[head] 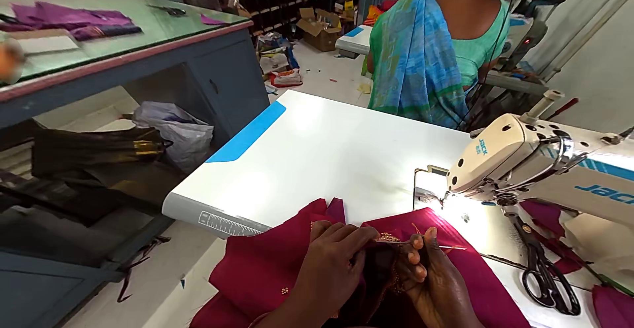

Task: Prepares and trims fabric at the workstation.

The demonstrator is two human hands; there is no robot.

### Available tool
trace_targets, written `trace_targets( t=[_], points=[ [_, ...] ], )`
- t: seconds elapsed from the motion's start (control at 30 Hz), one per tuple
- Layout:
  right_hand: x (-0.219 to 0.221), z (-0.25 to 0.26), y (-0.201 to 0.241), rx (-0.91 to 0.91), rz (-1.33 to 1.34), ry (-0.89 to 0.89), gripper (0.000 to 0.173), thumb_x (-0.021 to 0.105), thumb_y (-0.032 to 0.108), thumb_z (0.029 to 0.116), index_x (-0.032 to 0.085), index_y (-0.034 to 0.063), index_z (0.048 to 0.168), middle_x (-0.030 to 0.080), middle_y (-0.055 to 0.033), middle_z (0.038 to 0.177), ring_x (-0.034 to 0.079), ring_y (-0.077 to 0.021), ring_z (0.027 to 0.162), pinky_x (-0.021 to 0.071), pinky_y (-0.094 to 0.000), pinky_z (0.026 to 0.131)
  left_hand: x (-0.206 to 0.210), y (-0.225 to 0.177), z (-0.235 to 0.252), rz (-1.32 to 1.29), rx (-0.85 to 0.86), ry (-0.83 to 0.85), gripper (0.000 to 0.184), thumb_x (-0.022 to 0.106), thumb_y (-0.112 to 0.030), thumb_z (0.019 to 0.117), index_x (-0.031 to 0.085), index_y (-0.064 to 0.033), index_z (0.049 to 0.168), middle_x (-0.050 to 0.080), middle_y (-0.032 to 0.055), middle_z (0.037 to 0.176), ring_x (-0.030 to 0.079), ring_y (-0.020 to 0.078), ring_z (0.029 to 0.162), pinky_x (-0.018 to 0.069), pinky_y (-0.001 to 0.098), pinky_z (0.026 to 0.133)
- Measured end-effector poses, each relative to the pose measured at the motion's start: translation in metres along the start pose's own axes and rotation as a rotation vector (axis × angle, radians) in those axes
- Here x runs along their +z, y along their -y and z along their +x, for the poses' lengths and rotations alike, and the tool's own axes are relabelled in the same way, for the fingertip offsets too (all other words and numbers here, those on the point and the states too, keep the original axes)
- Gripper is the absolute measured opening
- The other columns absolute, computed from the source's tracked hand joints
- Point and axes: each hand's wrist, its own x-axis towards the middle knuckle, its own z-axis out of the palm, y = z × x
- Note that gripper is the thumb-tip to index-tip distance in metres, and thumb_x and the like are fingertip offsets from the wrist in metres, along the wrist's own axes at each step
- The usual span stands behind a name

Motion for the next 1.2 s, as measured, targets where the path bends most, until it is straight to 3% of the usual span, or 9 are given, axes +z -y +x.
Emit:
trace_targets(
  t=[0.1,0.2,0.4,0.7,0.87,0.97,1.07,1.13,1.2],
  points=[
    [0.0,0.0,0.002,-0.011,0.024,0.009,0.046,0.038,0.036,0.111,0.066,0.0124,0.082,0.063,0.0039,0.067,0.059,-0.001,0.055,0.0518,-0.0144,0.056,-0.004,0.0,0.0,-0.134,0.026,0.081,0.024,0.064,-0.022,0.0861,0.073,-0.0191,0.108,0.075,-0.007,0.095,0.067,0.0045,0.091,0.0451,0.0356,0.091],
    [0.0,0.0,0.004,0.003,0.054,0.026,0.046,0.039,0.036,0.1109,0.066,0.0117,0.083,0.063,0.0033,0.068,0.06,-0.0013,0.056,0.052,-0.0143,0.056,-0.009,0.003,0.0,-0.382,-0.022,0.147,0.03,0.056,-0.038,0.1004,0.073,-0.0162,0.112,0.074,-0.0061,0.105,0.064,0.0012,0.102,0.0435,0.0364,0.098],
    [0.003,0.0,0.006,0.05,0.088,0.015,0.047,0.036,0.035,0.1117,0.065,0.0106,0.084,0.062,0.0032,0.068,0.06,-0.0016,0.056,0.0527,-0.0143,0.057,-0.005,0.005,0.003,-0.222,0.046,0.01,0.023,0.06,-0.031,0.1011,0.077,-0.0162,0.096,0.074,-0.0082,0.089,0.065,-0.0013,0.085,0.0449,0.0256,0.091],
    [0.011,-0.001,0.009,0.169,0.148,-0.113,0.05,0.024,0.032,0.1136,0.059,0.0094,0.085,0.061,0.0021,0.066,0.059,-0.0019,0.053,0.0526,-0.0129,0.054,-0.012,0.006,0.004,-0.439,-0.094,0.207,0.03,0.058,-0.034,0.1031,0.07,-0.0106,0.088,0.065,-0.0069,0.073,0.056,-0.0014,0.071,0.0425,0.0217,0.078],
    [0.005,0.001,0.009,0.002,-0.11,-0.007,0.049,0.032,0.033,0.1124,0.064,0.01,0.082,0.062,0.0037,0.066,0.057,0.0001,0.053,0.05,-0.0131,0.052,-0.015,0.004,0.004,-0.609,-0.187,0.261,0.026,0.059,-0.03,0.102,0.072,-0.0105,0.091,0.069,-0.0096,0.079,0.059,-0.0062,0.076,0.0456,0.0202,0.08],
    [-0.003,0.004,0.014,-0.269,-0.33,0.063,0.043,0.047,0.043,0.1073,0.07,0.0165,0.082,0.063,0.0078,0.067,0.056,0.0027,0.054,0.0471,-0.0119,0.051,-0.016,0.002,0.006,-0.688,-0.288,0.252,0.024,0.061,-0.029,0.101,0.074,-0.0107,0.092,0.07,-0.0104,0.082,0.062,-0.0084,0.077,0.051,0.0121,0.073],
    [-0.016,0.009,0.017,-0.645,-0.75,0.19,0.031,0.05,0.045,0.1051,0.075,0.0276,0.102,0.073,0.0136,0.093,0.068,0.0021,0.088,0.0562,-0.016,0.081,-0.02,0.002,0.007,-0.751,-0.309,0.264,0.022,0.06,-0.025,0.1022,0.074,-0.0087,0.097,0.072,-0.0087,0.087,0.065,-0.0065,0.081,0.0537,0.0123,0.076],
    [-0.02,0.01,0.014,-0.743,-1.032,0.273,0.027,0.063,0.042,0.1005,0.073,0.0246,0.118,0.073,0.0089,0.115,0.067,-0.0055,0.112,0.0552,-0.0273,0.099,-0.02,0.0,0.007,-0.729,-0.279,0.229,0.023,0.061,-0.027,0.1019,0.077,-0.0096,0.101,0.074,-0.0068,0.095,0.067,-0.004,0.088,0.0557,0.0144,0.08],
    [-0.019,0.01,0.003,-0.731,-1.174,0.273,0.035,0.075,0.031,0.0933,0.069,0.0128,0.122,0.072,-0.0009,0.118,0.066,-0.0108,0.116,0.0553,-0.0313,0.102,-0.02,-0.004,0.006,-0.62,-0.226,0.144,0.022,0.064,-0.028,0.1,0.08,-0.0128,0.1,0.073,-0.0057,0.098,0.067,-0.002,0.09,0.0565,0.0146,0.08]
  ],
)
